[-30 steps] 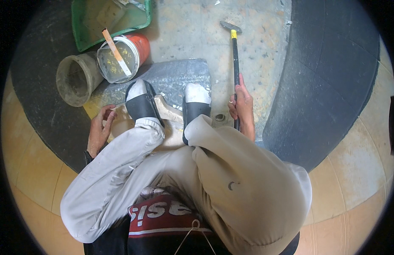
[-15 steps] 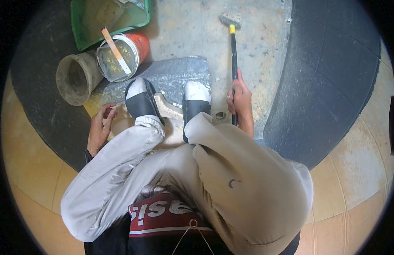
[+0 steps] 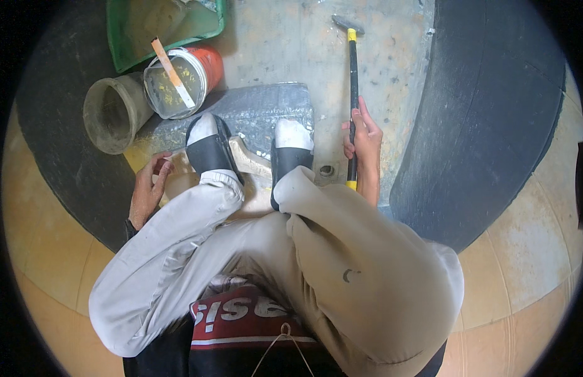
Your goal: The person scrapes a tiled floor surface using a hammer and a long-handled scraper, clearing debris near a drain and using water from a bucket.
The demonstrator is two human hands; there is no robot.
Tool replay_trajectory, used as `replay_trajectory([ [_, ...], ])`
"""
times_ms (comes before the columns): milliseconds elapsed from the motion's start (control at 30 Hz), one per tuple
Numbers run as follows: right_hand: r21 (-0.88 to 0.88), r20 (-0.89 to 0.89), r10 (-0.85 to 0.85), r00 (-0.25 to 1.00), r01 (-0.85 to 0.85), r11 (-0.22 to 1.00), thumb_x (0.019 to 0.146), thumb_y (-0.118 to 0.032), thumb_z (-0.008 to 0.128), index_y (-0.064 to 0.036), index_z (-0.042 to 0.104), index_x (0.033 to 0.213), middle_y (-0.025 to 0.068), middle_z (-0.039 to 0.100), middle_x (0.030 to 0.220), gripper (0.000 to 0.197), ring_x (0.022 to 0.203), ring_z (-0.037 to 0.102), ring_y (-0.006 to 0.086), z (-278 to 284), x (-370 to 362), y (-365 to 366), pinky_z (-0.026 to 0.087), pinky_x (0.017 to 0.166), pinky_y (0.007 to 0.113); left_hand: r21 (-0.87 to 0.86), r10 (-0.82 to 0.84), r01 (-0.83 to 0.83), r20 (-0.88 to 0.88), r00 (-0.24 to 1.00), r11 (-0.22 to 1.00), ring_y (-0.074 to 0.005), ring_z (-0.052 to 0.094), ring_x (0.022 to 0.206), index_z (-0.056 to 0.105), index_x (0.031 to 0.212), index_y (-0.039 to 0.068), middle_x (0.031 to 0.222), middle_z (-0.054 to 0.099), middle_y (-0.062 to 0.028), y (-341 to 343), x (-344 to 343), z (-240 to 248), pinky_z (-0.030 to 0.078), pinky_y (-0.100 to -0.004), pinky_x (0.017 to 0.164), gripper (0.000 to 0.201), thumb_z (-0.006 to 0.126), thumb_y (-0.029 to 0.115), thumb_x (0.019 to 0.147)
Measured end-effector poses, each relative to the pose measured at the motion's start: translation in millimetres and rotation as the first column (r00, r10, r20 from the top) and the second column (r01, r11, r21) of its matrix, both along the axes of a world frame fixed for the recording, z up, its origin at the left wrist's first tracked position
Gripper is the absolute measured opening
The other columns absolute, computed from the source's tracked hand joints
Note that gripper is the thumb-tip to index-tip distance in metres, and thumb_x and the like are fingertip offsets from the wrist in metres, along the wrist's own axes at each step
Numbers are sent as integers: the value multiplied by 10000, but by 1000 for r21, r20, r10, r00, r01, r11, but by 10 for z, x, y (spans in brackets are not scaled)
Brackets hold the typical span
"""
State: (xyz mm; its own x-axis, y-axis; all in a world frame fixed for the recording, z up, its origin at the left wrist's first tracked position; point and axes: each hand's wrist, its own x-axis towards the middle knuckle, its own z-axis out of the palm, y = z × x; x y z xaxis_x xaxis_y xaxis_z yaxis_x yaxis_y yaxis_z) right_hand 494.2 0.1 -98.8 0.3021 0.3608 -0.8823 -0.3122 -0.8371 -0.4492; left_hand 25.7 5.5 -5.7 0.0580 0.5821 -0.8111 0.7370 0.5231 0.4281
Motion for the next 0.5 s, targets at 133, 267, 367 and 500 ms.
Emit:
replay_trajectory([
  [133, -49, 18, 101, 995, -100, 994, 1072, -292, 619, -129, 459, 1604, 32, 622, 784, 579, 410, 415, 85, 39, 30, -294, 296, 358, 281, 7, 1, -1, -17, 1000, 1000, -207, 686, 964, 612, 1332, -9, 1023, 728, -158, 45, 30, 15, 529, -352, 887, 329, 570, 209, 1089],
  [267, -13, 31, 51, 998, -51, 999, 1072, -295, 623, -125, 472, 1595, 29, 630, 765, 570, 395, 413, 90, -1, 37, -60, 294, 348, 290, 18, 20, -20, 14, 1000, 1000, -211, 686, 961, 614, 1328, -5, 1024, 729, -154, 11, -12, -37, 529, -354, 886, 328, 565, 215, 1090],
  [367, -28, 14, 61, 998, -61, 998, 1081, -307, 617, -117, 454, 1602, 60, 637, 758, 578, 376, 430, 96, -15, 31, -319, 309, 332, 297, 15, -15, 15, 3, 1000, 1000, -216, 689, 967, 610, 1331, -7, 1026, 729, -153, 39, 21, 1, 529, -353, 892, 333, 561, 219, 1091],
  [500, -11, 15, 69, 998, -69, 998, 1093, -304, 596, -113, 442, 1607, 76, 636, 762, 569, 371, 442, 97, 16, 72, -185, 320, 326, 303, 0, 4, -4, -15, 1000, 1000, -220, 693, 972, 604, 1334, -7, 1027, 729, -158, 18, 49, 30, 528, -354, 896, 336, 559, 219, 1090],
])
